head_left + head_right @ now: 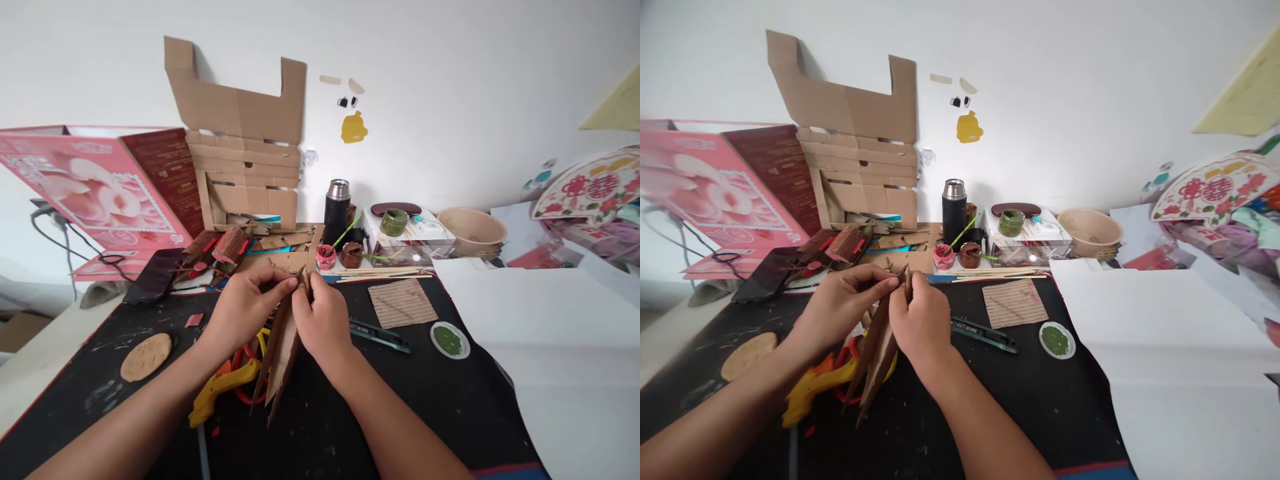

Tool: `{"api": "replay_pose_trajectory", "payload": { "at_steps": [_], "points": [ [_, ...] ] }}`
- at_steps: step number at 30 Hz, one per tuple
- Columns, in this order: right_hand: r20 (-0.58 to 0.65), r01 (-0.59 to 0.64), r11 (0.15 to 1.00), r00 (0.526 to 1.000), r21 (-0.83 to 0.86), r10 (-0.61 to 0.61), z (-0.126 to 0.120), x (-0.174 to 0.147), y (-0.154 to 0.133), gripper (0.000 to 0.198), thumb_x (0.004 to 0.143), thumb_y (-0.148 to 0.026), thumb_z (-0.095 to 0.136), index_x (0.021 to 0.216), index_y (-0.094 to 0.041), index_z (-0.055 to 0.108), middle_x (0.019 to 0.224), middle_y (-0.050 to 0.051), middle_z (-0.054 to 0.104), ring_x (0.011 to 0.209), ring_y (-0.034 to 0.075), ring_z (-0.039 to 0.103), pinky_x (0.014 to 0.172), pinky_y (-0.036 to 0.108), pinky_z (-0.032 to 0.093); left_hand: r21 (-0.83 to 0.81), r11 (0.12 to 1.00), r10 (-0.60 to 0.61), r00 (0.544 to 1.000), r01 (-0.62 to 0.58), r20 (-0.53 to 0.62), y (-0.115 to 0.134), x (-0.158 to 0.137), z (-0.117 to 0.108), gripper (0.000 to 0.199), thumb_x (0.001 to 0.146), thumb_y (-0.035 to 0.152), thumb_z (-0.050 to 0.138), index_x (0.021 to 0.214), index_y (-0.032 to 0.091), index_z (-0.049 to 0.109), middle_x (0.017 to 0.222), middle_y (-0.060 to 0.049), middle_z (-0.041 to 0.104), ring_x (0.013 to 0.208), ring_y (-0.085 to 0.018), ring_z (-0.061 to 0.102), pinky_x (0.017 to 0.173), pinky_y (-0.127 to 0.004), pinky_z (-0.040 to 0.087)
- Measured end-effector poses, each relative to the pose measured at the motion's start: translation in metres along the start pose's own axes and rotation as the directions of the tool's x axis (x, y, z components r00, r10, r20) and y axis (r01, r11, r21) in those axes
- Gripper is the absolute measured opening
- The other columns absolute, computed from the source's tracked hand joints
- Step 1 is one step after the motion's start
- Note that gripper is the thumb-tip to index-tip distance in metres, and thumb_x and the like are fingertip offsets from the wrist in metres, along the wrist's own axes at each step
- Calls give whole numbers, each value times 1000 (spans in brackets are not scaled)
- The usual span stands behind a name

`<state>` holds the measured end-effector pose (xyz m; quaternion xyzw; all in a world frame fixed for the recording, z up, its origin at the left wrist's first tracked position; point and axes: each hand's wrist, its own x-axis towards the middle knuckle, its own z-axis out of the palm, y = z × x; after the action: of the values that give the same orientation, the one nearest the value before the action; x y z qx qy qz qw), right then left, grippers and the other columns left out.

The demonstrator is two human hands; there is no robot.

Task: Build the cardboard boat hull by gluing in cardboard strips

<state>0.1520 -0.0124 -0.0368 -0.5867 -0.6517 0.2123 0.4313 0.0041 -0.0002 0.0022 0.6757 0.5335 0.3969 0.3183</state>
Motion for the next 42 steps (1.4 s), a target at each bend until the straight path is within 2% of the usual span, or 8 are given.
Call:
{"api": "replay_pose_trajectory", "payload": {
  "at_steps": [16, 20, 25, 36, 42],
  "points": [
    [-7, 14, 1000, 1000, 9, -14, 1, 0, 1, 20, 98, -33, 46, 80, -25, 49, 65, 1, 60, 61, 21, 56, 61, 32, 25, -33, 999, -9, 1000, 9, 2, -4, 1, 1, 28, 88, 48, 74, 88, 22, 83, 86, -3, 82, 81, -23, 72, 74, -30, 51],
    [-4, 13, 1000, 1000, -4, -13, 1, 0, 2, 21, 98, -33, 45, 80, -25, 50, 67, 3, 63, 63, 21, 58, 61, 32, 27, -28, 1000, 4, 1000, -4, 15, -4, 0, 0, 26, 89, 47, 73, 83, 23, 83, 81, -2, 81, 78, -22, 71, 72, -30, 51],
    [-10, 5, 1000, 1000, 12, -5, 0, -1, 1, 22, 98, -35, 46, 80, -25, 49, 65, 2, 62, 60, 21, 57, 60, 31, 27, -41, 999, 10, 1000, -10, 11, -3, 0, 0, 24, 89, 45, 74, 88, 24, 84, 85, -1, 82, 81, -22, 73, 76, -29, 52],
    [1, -8, 999, 1000, 44, 8, 0, -1, 0, 21, 98, -35, 46, 79, -25, 48, 65, 2, 63, 61, 21, 57, 60, 31, 29, -49, 999, 9, 1000, -8, 25, 0, 0, -1, 23, 90, 44, 72, 86, 24, 83, 86, -3, 83, 83, -24, 74, 77, -32, 54],
    [-27, 14, 998, 1000, 54, -13, 1, 0, -1, 22, 95, -33, 47, 76, -27, 41, 62, 1, 59, 58, 20, 53, 59, 32, 26, -67, 998, 19, 999, -16, 32, 0, 1, -1, 23, 90, 43, 72, 83, 24, 82, 83, -2, 82, 81, -23, 74, 75, -31, 54]
  ]
}}
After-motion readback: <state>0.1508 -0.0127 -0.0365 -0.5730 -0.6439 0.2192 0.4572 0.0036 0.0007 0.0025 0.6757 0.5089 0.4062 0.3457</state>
